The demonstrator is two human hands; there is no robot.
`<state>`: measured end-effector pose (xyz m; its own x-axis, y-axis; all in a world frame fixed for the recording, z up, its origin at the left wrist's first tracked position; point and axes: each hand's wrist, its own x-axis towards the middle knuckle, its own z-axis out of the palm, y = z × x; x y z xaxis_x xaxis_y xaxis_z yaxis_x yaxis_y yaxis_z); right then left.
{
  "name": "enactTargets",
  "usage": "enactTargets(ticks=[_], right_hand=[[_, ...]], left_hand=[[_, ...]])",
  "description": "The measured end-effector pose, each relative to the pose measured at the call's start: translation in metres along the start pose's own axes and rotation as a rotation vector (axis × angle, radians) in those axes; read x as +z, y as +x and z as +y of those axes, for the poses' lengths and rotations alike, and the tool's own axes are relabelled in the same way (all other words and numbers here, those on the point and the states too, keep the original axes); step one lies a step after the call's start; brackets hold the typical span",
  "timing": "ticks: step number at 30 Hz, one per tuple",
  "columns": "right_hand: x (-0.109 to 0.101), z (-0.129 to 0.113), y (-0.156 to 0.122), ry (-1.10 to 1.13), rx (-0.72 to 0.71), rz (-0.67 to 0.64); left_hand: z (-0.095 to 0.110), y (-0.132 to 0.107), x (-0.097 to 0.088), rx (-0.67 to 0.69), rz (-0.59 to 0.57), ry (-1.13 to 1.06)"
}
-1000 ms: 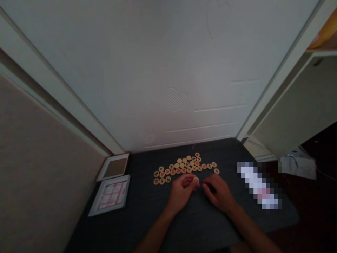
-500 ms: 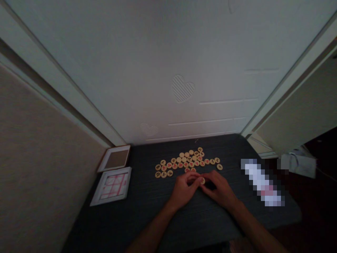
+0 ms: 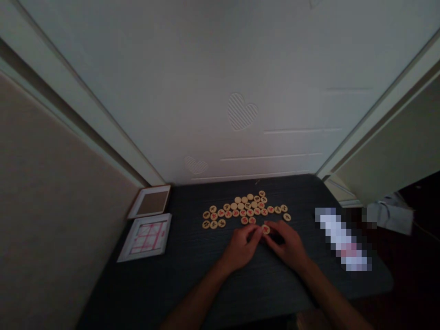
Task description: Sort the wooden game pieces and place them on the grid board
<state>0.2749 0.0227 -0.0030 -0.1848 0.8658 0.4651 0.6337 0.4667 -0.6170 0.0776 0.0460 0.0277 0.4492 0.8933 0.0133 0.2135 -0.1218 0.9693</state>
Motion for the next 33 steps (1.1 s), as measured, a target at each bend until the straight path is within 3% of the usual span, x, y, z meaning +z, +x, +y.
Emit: enactTargets(ticks=[7, 16, 24, 28, 33], right_hand=[[0.001, 0.002, -0.002, 0.007, 0.179, 0.055], [-0.001, 0.004, 0.0, 0.046, -0.009, -0.089], [-0.001, 0.0, 0.001, 0.044, 0.012, -0.123], [-0.003, 0.002, 0.002, -0.004, 0.07, -0.059], [-0.017, 0.02, 0.003, -0.21, 0.047, 0.124]], left_hand=[[-0.004, 0.001, 0.003, -0.031, -0.011, -0.047], [-0.004, 0.0, 0.006, 0.012, 0.023, 0.039], [-0.002, 0.0, 0.005, 0.042, 0.047, 0.111], [-0.002, 0.0, 0.004, 0.046, 0.022, 0.109], [-0.002, -0.001, 0.003, 0.027, -0.006, 0.105]])
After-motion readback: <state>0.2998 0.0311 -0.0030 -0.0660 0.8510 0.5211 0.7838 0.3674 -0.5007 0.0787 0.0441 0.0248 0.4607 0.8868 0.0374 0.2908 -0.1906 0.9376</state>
